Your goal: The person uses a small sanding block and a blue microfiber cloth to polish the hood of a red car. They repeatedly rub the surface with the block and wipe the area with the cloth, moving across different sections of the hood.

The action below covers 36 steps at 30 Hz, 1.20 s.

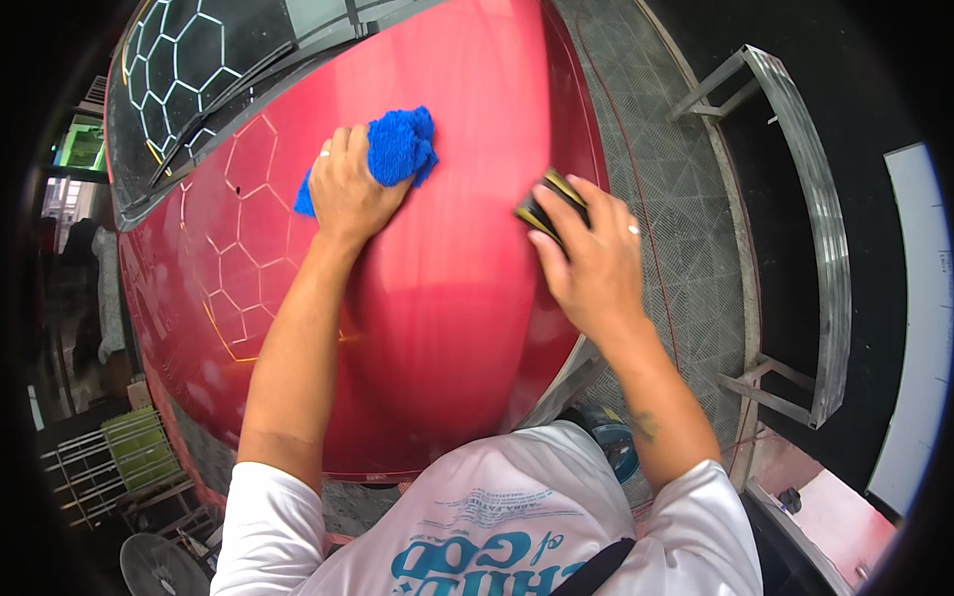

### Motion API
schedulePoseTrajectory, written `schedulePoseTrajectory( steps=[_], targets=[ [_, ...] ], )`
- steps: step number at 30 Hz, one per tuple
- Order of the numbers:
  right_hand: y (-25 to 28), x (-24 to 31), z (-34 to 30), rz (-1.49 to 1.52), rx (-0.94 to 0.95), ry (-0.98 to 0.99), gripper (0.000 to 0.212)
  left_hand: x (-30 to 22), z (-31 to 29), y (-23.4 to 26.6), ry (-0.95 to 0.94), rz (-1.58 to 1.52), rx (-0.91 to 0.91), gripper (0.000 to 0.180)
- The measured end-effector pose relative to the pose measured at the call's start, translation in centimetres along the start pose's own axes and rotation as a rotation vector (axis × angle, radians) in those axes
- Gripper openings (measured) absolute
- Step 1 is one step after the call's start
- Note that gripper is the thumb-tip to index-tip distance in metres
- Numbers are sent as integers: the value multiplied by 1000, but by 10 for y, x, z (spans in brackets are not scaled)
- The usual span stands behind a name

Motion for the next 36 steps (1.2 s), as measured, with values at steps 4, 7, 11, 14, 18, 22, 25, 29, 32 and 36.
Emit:
schedulePoseTrajectory(
  steps=[4,7,11,14,18,22,25,29,32,36],
  targets=[
    [-31,31,25,-142,-30,3,48,7,7,-4,21,-7,-68,58],
    [-44,36,32,-198,-38,-21,45,8,4,-1,46,-67,-120,58],
    [-59,39,31,-229,-63,-43,43,11,2,-4,100,-51,-17,65],
    [-60,44,18,-234,-67,-31,43,12,3,-4,113,-39,-26,81],
    [-56,52,9,-246,-31,-10,43,13,3,-7,115,-26,-53,97],
    [-54,58,24,-242,-101,50,42,14,3,-11,122,-32,-36,97],
    [-57,56,27,-272,-117,17,42,16,2,-11,131,-44,-13,97],
    [-58,58,8,-248,-86,50,40,17,3,-9,123,-23,-21,96],
    [-58,58,9,-238,-120,80,41,15,3,-10,118,-28,-25,95],
    [-55,58,14,-236,-144,22,42,14,3,-10,117,-36,-20,94]
  ],
)
Point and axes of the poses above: each hand's wrist, its own z-axis towards the middle knuckle, its own y-axis out of the back of the hand, x = y × z, the point moved 6 cm from there along z, towards the middle knuckle, and after that the axes turned 10 degrees about -y, right-handed, at the moved point
